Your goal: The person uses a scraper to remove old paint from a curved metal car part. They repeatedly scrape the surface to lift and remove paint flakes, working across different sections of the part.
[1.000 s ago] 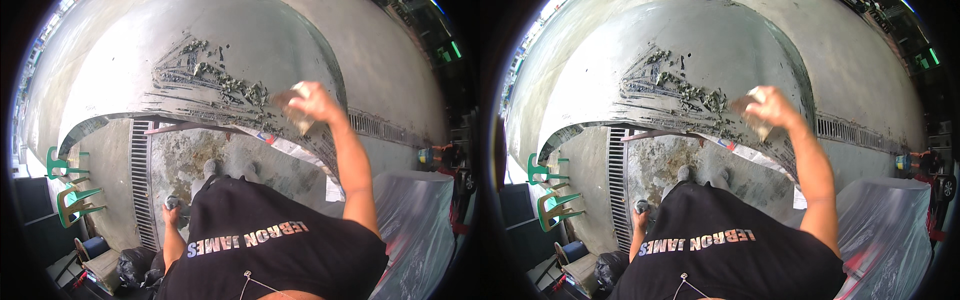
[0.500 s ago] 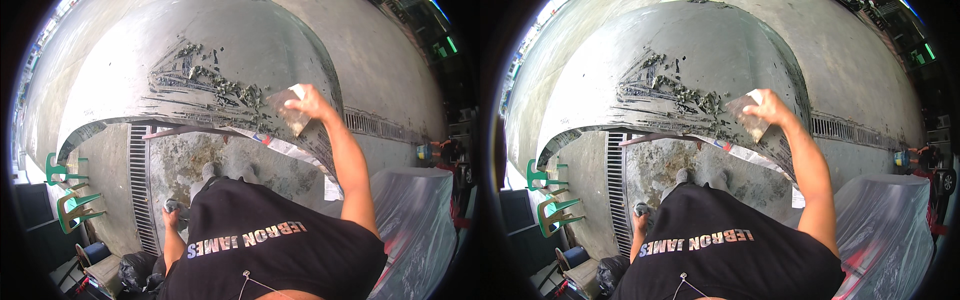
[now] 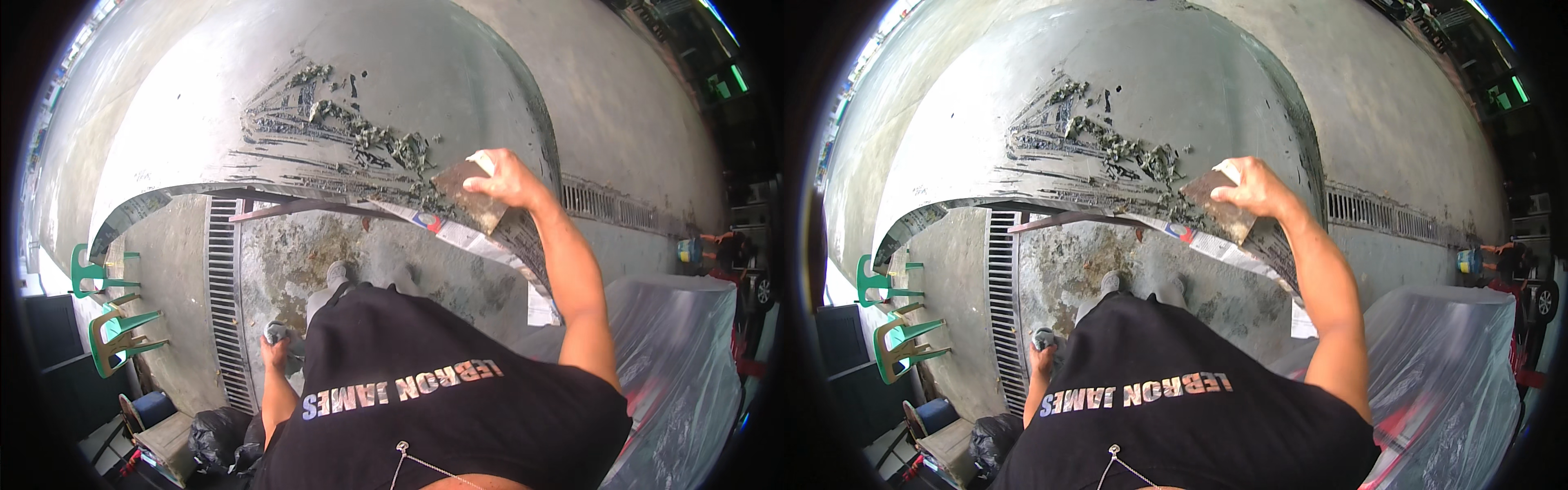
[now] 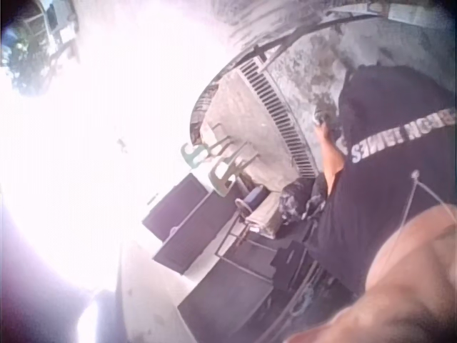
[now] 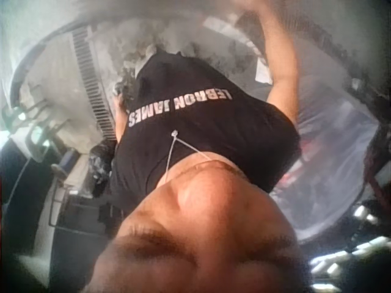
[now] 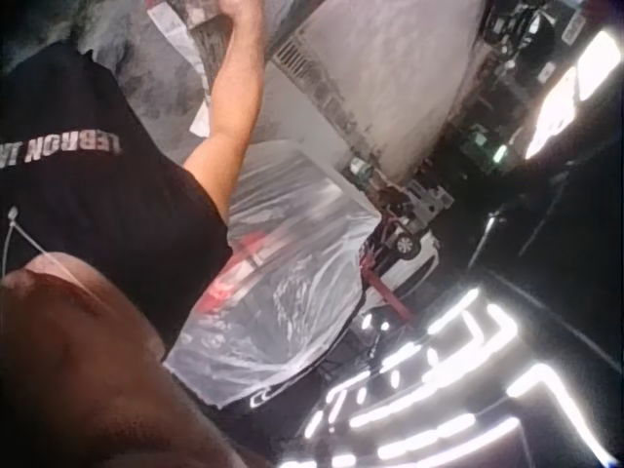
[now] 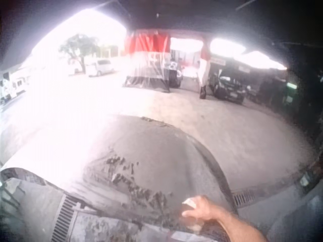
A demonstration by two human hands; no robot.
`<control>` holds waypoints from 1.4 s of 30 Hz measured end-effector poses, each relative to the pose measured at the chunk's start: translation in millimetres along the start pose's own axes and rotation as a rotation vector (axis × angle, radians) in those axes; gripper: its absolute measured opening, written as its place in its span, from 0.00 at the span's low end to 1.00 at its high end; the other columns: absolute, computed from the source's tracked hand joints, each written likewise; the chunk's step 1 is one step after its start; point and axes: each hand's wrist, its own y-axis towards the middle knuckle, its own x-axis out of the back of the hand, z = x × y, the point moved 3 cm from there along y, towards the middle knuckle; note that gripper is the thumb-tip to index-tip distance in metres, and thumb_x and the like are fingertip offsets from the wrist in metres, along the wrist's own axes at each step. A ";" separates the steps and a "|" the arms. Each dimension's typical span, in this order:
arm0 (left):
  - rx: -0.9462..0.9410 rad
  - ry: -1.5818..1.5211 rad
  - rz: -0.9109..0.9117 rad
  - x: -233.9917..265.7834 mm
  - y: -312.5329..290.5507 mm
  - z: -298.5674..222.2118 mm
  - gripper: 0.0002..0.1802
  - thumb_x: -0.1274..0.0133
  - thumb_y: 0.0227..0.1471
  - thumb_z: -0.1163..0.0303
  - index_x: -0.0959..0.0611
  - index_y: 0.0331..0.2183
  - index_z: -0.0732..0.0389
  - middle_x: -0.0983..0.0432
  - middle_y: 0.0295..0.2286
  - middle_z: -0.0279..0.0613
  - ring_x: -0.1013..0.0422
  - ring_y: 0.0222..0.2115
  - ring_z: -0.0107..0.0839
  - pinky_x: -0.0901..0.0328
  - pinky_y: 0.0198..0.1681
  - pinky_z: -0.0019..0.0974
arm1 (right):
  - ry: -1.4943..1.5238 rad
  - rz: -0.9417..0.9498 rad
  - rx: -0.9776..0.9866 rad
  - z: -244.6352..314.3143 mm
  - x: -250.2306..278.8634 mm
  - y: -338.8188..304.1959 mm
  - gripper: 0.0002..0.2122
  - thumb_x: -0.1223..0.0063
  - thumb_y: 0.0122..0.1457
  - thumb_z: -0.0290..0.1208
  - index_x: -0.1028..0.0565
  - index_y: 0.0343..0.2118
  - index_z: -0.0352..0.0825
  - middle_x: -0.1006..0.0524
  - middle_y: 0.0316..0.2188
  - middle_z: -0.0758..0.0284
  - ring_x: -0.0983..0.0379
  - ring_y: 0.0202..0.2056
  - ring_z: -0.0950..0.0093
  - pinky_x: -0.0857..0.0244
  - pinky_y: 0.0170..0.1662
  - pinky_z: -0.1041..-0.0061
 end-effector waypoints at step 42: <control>0.071 0.202 -0.055 -11.6 -9.5 -19.6 0.40 0.33 0.40 0.59 0.25 0.53 0.68 0.21 0.45 0.66 0.25 0.50 0.61 0.32 0.52 0.50 | -0.057 -0.191 -0.066 11.7 -14.7 8.9 0.18 0.30 0.52 0.33 0.21 0.43 0.28 0.18 0.30 0.62 0.23 0.31 0.72 0.28 0.39 0.70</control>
